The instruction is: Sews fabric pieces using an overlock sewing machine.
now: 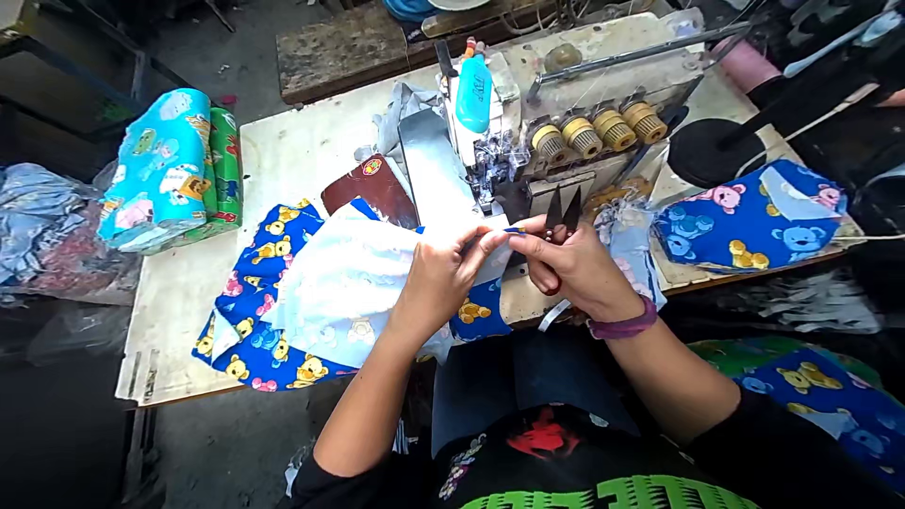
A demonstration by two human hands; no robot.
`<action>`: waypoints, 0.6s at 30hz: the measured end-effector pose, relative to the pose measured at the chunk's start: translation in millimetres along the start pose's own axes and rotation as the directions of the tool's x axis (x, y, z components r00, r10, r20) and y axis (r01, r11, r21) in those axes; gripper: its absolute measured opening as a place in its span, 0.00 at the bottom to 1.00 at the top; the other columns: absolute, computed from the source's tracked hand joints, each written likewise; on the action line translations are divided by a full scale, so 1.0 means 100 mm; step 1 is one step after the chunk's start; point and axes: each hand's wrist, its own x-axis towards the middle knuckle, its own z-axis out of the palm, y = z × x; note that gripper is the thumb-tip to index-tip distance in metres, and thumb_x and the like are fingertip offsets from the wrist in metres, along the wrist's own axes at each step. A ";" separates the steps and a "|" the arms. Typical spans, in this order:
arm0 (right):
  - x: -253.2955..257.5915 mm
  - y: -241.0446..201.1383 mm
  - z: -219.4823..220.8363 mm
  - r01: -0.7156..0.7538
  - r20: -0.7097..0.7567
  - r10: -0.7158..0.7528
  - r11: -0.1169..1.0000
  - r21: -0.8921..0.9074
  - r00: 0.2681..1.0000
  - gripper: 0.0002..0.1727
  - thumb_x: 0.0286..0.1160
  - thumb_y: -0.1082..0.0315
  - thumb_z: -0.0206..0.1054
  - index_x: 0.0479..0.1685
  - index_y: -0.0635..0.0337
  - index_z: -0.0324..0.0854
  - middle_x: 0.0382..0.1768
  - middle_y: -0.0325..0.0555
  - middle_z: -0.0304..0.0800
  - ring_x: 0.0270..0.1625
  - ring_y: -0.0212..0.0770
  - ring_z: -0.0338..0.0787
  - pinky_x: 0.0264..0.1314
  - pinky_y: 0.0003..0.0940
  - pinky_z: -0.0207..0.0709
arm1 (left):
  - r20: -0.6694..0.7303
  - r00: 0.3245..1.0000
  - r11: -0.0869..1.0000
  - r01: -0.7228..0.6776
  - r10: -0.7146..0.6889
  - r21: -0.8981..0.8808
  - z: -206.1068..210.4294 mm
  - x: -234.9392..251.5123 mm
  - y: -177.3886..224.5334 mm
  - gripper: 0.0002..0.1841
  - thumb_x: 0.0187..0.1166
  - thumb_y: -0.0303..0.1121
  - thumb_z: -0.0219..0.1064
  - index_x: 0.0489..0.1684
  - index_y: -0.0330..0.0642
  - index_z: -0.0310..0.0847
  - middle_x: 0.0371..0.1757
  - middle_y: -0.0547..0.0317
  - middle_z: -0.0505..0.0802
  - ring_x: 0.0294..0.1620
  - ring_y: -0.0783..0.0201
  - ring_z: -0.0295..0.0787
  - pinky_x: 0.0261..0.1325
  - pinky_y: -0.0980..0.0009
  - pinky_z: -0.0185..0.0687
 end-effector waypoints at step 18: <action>-0.03 0.08 0.00 -0.023 0.040 0.039 0.938 -0.346 0.998 0.36 0.76 0.73 0.65 0.88 0.61 0.62 0.14 0.27 0.74 0.10 0.18 0.70 0.13 0.13 0.69 | -0.104 0.991 0.958 0.111 -0.086 0.266 0.18 0.14 -0.20 0.09 0.78 0.29 0.69 0.50 0.36 0.88 0.41 0.51 0.93 0.45 0.57 0.89 0.54 0.59 0.83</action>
